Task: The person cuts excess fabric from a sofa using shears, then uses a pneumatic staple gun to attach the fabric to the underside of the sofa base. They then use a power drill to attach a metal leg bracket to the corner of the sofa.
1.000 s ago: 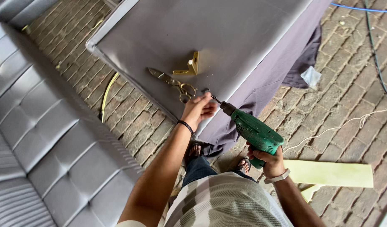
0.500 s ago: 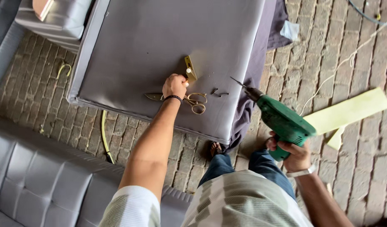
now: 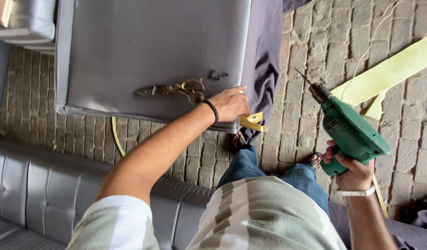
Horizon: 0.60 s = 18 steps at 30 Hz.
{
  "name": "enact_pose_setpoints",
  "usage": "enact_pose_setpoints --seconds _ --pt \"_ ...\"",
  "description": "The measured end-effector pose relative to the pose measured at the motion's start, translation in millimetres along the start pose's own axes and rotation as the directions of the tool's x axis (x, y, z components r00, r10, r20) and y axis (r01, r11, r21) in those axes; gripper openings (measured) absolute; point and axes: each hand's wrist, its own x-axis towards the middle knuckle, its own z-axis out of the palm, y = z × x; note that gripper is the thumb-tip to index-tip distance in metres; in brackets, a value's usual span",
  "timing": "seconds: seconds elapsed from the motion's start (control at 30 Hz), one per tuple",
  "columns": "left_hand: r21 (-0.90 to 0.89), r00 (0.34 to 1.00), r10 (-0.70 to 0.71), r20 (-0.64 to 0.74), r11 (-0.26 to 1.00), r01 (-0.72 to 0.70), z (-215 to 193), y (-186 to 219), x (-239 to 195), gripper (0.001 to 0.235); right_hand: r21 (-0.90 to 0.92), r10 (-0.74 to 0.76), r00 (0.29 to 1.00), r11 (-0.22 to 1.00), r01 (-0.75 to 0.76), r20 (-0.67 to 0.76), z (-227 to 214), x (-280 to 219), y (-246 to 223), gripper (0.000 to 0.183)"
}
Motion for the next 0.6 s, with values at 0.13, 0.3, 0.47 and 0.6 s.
enact_pose_setpoints --seconds 0.13,0.3,0.47,0.6 --pt "0.049 0.928 -0.129 0.349 0.992 0.119 18.5 4.2 16.4 0.027 -0.112 0.083 0.993 0.991 -0.073 0.082 -43.3 -3.0 -3.9 0.055" --pt "0.126 0.916 -0.115 0.385 0.989 0.072 36.1 -2.7 14.9 0.020 -0.227 0.275 0.941 0.947 -0.229 0.196 -98.1 11.6 29.1 0.051" --pt "0.154 0.947 -0.116 0.299 0.985 0.072 50.6 10.7 11.5 0.005 -0.338 0.474 0.844 0.860 -0.382 0.250 -160.7 40.8 68.0 0.039" --pt "0.206 0.994 -0.026 0.107 0.978 0.003 49.0 -5.7 10.1 0.002 -0.442 0.516 0.812 0.817 -0.370 0.274 -185.3 73.6 104.3 0.037"
